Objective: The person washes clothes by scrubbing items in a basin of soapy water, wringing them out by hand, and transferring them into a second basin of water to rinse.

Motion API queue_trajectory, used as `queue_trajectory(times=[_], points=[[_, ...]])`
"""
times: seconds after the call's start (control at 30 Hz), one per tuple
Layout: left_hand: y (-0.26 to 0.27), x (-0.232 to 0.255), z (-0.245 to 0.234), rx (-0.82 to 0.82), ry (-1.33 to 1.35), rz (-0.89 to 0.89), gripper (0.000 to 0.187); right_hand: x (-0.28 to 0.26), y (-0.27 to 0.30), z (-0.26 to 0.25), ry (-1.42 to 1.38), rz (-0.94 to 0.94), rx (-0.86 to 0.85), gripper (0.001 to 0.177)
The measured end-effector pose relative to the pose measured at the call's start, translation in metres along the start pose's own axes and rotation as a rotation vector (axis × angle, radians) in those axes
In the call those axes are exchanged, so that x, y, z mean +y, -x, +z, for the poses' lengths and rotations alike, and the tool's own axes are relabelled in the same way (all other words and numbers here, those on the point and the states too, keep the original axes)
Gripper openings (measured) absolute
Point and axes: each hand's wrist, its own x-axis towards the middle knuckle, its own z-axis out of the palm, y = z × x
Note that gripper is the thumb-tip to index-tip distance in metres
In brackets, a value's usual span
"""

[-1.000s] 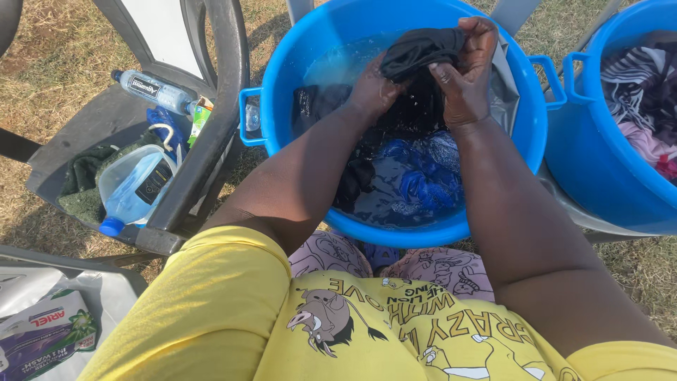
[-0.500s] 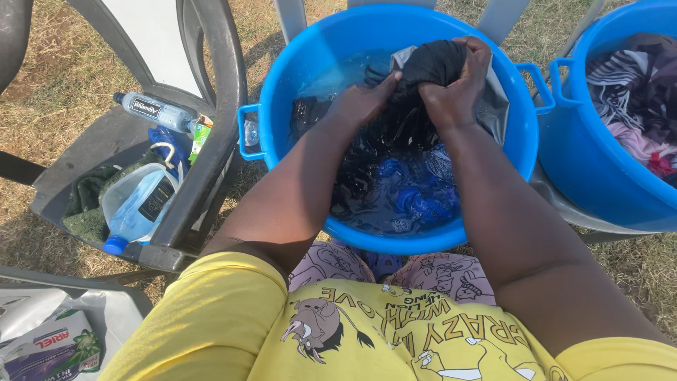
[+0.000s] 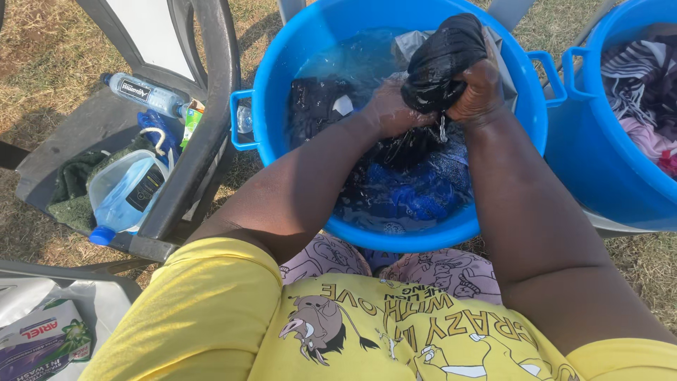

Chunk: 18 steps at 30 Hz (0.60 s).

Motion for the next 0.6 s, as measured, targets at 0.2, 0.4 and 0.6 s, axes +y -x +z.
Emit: queue_trajectory(times=[0.2,0.4,0.6], points=[[0.003,-0.004,-0.024,0.107,0.715,-0.06,0.049,-0.01,-0.003,0.017,-0.041,0.099,0.028,0.098],[0.007,-0.007,-0.057,0.177,1.326,-0.19,0.057,0.029,0.005,0.021,-0.005,0.733,-0.071,0.098],[-0.016,-0.052,-0.021,0.23,1.048,-0.233,0.06,0.076,0.011,-0.002,0.412,0.997,0.206,0.055]])
